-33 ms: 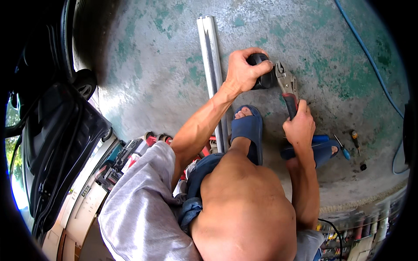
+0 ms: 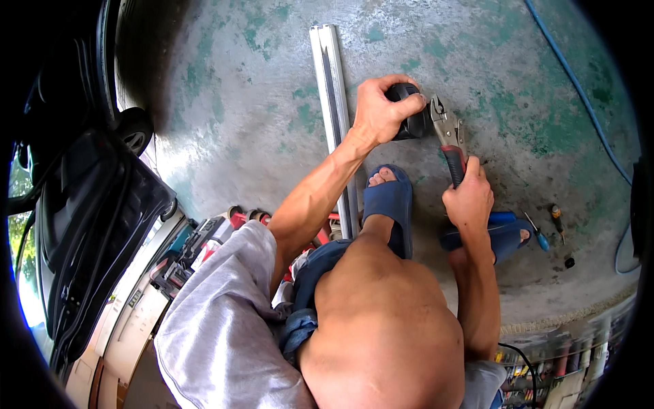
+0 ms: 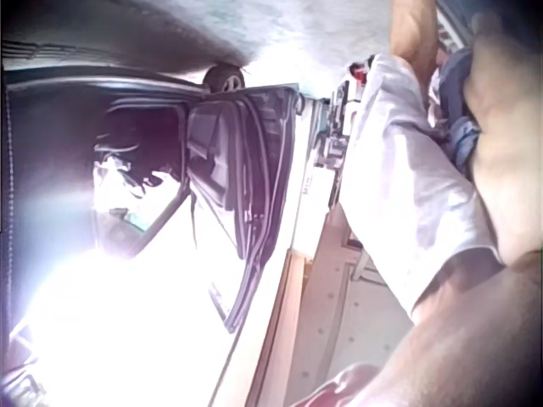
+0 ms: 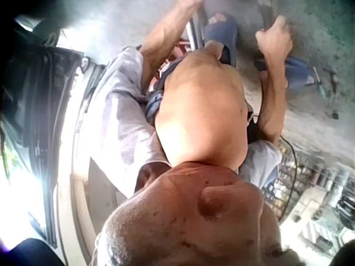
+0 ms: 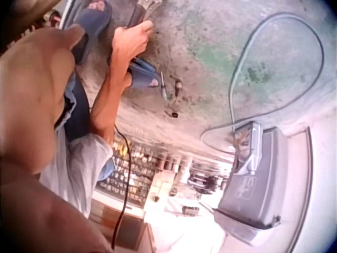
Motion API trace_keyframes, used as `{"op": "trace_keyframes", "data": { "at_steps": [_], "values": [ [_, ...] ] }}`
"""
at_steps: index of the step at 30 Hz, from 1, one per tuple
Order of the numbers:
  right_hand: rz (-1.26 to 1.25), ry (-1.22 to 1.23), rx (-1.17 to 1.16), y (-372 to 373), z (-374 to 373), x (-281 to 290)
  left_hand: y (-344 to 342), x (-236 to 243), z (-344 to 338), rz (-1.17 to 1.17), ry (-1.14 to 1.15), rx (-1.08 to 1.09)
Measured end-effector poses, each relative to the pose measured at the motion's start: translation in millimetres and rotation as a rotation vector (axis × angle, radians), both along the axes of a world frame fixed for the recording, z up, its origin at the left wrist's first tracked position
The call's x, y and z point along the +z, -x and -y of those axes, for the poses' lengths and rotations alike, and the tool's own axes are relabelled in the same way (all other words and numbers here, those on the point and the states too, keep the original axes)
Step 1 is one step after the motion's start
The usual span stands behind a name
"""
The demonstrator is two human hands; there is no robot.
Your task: The person uses pliers and a screwdriver to repair a black plastic car door handle mechanism while sitting on the ground.
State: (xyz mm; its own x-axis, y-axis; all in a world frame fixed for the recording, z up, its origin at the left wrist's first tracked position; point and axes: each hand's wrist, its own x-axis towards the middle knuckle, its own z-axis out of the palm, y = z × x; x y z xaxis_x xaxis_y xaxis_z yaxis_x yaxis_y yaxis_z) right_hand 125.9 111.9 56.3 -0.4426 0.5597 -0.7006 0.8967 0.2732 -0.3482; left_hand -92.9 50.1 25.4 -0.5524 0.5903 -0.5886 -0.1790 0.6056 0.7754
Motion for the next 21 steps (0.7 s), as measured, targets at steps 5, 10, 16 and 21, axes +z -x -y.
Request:
{"op": "trace_keyframes", "data": {
  "at_steps": [5, 10, 16, 21],
  "values": [
    [0.123, 0.092, -0.024, 14, 5, 13, 4, 5, 6, -0.093, 0.045, -0.018],
    [0.086, 0.081, -0.02, 14, -2, 12, 12, 1, 6, 0.01, -0.009, 0.03],
    [0.049, 0.078, -0.045, 20, -7, 12, 24, -17, 0, 0.094, -0.088, 0.01],
    [0.058, 0.109, -0.038, 31, -16, 15, 28, -34, 1, 0.187, -0.114, 0.068]
  ]
}}
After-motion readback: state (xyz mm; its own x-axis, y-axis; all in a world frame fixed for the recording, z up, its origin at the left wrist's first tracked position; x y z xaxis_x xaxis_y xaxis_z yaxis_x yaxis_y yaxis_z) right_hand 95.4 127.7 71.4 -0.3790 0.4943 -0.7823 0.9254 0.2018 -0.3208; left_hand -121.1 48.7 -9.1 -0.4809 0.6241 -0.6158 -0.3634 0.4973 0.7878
